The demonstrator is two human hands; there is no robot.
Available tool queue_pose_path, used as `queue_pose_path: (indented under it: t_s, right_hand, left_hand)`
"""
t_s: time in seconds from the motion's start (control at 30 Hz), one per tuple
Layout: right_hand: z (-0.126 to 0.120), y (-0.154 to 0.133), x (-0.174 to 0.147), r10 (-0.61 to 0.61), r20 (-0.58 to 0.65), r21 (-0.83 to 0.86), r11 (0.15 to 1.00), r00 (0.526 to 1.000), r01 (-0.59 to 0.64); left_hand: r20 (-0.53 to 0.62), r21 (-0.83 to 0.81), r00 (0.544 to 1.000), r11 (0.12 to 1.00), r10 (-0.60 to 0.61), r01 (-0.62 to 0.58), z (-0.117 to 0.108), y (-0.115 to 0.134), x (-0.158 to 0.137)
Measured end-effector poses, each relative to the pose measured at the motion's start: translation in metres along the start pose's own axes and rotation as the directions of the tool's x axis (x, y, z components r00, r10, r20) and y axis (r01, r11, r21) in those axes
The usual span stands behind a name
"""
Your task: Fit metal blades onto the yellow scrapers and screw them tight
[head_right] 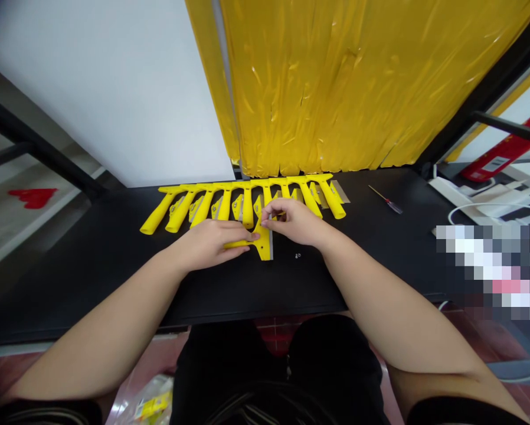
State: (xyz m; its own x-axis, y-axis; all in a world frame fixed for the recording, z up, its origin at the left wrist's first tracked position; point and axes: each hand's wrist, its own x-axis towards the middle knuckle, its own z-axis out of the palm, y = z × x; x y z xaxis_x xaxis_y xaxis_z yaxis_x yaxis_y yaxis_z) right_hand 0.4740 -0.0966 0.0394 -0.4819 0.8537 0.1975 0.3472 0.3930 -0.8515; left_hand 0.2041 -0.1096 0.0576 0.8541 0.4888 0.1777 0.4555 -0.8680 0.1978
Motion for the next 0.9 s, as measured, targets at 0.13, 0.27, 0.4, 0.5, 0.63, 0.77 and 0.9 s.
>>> queue_pose_path:
  t_s: [0.13,0.27,0.4,0.5,0.63,0.77,0.9]
  right_hand:
    - [0.004,0.000,0.000,0.097,0.035,0.231,0.967,0.995,-0.102]
    - [0.007,-0.004,0.000,0.174,0.052,0.364,0.914,0.983,-0.180]
    - [0.011,-0.005,0.001,0.174,0.054,0.369,0.912,0.983,-0.181]
    - [0.008,-0.006,0.000,0.171,0.027,0.328,0.929,0.985,-0.170]
    - [-0.015,-0.011,-0.009,0.238,0.034,0.106,0.965,0.971,-0.241]
    - [-0.046,-0.015,-0.022,0.359,0.233,-0.175,0.929,0.904,-0.325]
    - [-0.052,-0.016,-0.029,0.530,0.402,-0.391,0.837,0.746,-0.384]
  left_hand:
    - [-0.025,0.014,0.999,1.000,0.023,-0.023,0.000,0.002,0.000]
    - [-0.041,0.020,0.998,0.999,0.051,-0.051,-0.001,0.003,0.001]
    - [-0.031,0.023,0.998,0.998,0.054,-0.054,-0.001,0.003,0.000]
    - [-0.032,0.002,0.999,0.999,0.033,-0.033,-0.001,0.002,-0.001]
    - [-0.027,-0.011,1.000,1.000,0.007,-0.007,-0.002,0.001,-0.001]
    - [-0.032,-0.040,0.999,0.999,-0.011,0.010,-0.002,0.000,-0.001]
    - [-0.025,-0.088,0.999,0.996,-0.023,0.021,-0.002,-0.004,-0.001]
